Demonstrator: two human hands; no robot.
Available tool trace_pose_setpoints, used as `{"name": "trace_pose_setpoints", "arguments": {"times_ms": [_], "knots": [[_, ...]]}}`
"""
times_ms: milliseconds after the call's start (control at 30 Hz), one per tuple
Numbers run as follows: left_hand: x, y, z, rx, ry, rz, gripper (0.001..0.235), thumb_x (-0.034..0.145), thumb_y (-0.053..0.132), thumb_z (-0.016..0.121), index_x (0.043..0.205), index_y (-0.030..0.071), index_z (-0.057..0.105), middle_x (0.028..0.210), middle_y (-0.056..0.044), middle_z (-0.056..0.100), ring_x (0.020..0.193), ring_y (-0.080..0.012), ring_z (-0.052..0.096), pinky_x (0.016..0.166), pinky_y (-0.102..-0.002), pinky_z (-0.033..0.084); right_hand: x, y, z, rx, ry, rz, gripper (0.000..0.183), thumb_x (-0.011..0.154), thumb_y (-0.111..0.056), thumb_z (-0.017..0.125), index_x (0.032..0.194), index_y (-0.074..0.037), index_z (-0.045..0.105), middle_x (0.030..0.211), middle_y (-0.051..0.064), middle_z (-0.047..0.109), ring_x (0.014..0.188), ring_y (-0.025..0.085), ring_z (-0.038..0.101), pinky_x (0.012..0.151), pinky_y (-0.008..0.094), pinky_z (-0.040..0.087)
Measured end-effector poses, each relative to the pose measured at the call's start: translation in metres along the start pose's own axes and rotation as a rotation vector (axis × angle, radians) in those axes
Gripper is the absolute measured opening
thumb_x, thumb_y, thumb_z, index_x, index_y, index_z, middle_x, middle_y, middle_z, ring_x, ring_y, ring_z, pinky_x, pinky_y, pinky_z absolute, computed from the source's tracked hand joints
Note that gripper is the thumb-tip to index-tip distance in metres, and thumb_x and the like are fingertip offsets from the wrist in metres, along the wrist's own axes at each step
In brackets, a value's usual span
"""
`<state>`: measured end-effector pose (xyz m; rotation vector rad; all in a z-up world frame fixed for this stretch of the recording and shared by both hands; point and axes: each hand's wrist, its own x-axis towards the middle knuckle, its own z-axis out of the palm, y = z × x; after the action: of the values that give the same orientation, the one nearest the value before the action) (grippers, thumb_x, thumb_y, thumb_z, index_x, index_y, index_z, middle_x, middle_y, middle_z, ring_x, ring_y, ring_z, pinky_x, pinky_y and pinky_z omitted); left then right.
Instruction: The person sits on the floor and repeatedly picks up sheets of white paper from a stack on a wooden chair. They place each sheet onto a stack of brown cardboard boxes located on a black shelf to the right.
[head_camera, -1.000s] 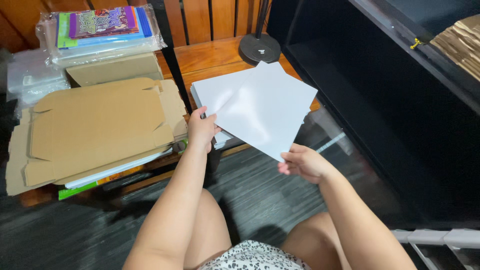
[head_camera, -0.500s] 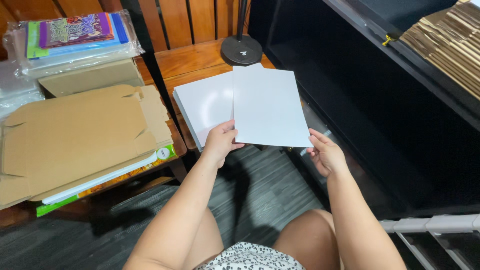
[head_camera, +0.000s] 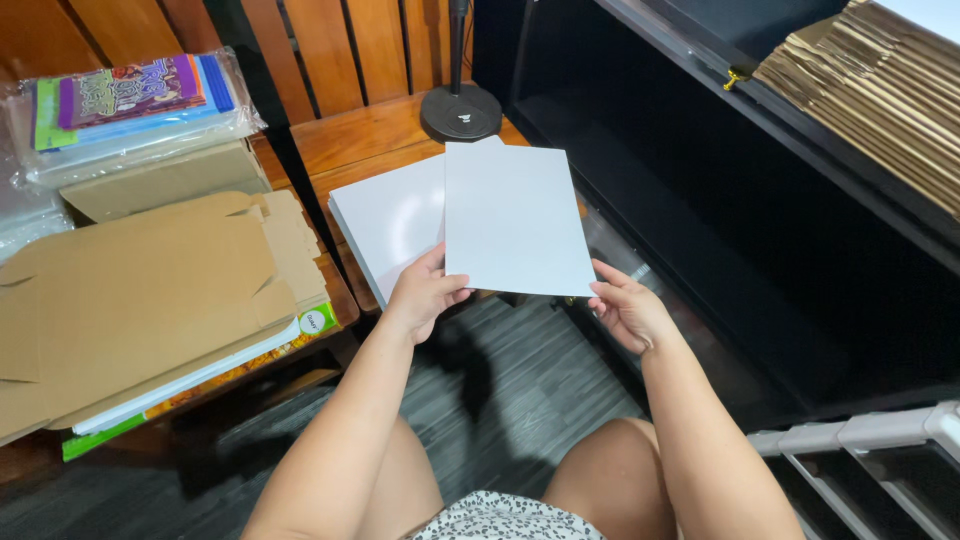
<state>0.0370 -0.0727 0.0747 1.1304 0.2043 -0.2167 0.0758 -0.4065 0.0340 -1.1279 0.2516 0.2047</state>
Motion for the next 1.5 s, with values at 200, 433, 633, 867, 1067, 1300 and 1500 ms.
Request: {"name": "trace_pose_setpoints", "arguments": {"times_ms": [200, 433, 633, 867, 1067, 1300, 1500], "knots": [[0.000, 0.023, 0.002, -0.062, -0.018, 0.030, 0.090, 0.089, -0.012, 0.066, 0.166, 0.007, 0.023, 0.120, -0.019, 0.057, 0.088, -0.0201, 0.068, 0.083, -0.028, 0.065, -0.014, -0.023, 0.033, 0.075, -0.061, 0.049, 0.065, 0.089, 0.015, 0.063, 0.150, -0.003, 0.052, 0.081, 0.018, 0.069, 0.062, 0.025, 0.076, 0.055, 0.020, 0.064], [0.023, 0.046, -0.002, -0.055, -0.015, 0.047, 0.086, 0.089, -0.012, 0.066, 0.164, 0.017, 0.035, 0.104, -0.016, 0.057, 0.079, -0.0180, 0.066, 0.082, -0.026, 0.063, -0.033, -0.058, 0.050, 0.152, -0.118, 0.067, 0.072, 0.090, 0.016, 0.059, 0.155, -0.013, 0.049, 0.080, 0.018, 0.067, 0.063, 0.028, 0.076, 0.057, 0.022, 0.065], [-0.021, 0.090, 0.027, -0.131, -0.061, 0.077, 0.088, 0.086, -0.014, 0.066, 0.161, 0.024, 0.042, 0.101, -0.015, 0.058, 0.076, -0.0192, 0.069, 0.079, -0.026, 0.063, -0.067, -0.099, 0.065, 0.157, -0.133, -0.030, 0.074, 0.089, 0.017, 0.059, 0.155, -0.017, 0.051, 0.080, 0.021, 0.068, 0.065, 0.032, 0.076, 0.059, 0.026, 0.066], [-0.036, 0.129, 0.062, -0.156, -0.142, 0.230, 0.084, 0.086, -0.014, 0.063, 0.159, 0.025, 0.047, 0.111, -0.011, 0.063, 0.085, -0.0165, 0.069, 0.077, -0.024, 0.063, -0.109, -0.167, 0.081, -0.008, -0.149, -0.282, 0.074, 0.087, 0.016, 0.061, 0.155, -0.012, 0.050, 0.077, 0.015, 0.065, 0.064, 0.030, 0.077, 0.058, 0.029, 0.067], [-0.048, 0.167, 0.116, -0.137, -0.193, 0.335, 0.080, 0.087, -0.009, 0.058, 0.159, 0.021, 0.046, 0.127, -0.003, 0.064, 0.091, -0.0134, 0.065, 0.078, -0.024, 0.061, -0.133, -0.220, 0.078, -0.026, -0.137, -0.447, 0.074, 0.086, 0.015, 0.064, 0.153, -0.011, 0.052, 0.076, 0.015, 0.065, 0.064, 0.033, 0.077, 0.058, 0.033, 0.068], [-0.043, 0.198, 0.199, -0.068, -0.262, 0.413, 0.080, 0.086, -0.010, 0.054, 0.160, 0.015, 0.042, 0.144, -0.007, 0.056, 0.108, -0.0181, 0.061, 0.087, -0.030, 0.061, -0.182, -0.276, 0.071, -0.084, -0.045, -0.641, 0.068, 0.085, 0.012, 0.065, 0.149, -0.008, 0.057, 0.077, 0.012, 0.067, 0.062, 0.026, 0.076, 0.056, 0.026, 0.067], [-0.007, 0.196, 0.271, 0.036, -0.358, 0.486, 0.080, 0.085, -0.007, 0.053, 0.161, 0.014, 0.039, 0.158, -0.010, 0.041, 0.125, -0.0222, 0.053, 0.104, -0.035, 0.058, -0.186, -0.308, 0.013, -0.140, 0.125, -0.767, 0.064, 0.085, 0.010, 0.067, 0.146, -0.006, 0.058, 0.078, 0.010, 0.068, 0.061, 0.020, 0.075, 0.054, 0.020, 0.065]]}}
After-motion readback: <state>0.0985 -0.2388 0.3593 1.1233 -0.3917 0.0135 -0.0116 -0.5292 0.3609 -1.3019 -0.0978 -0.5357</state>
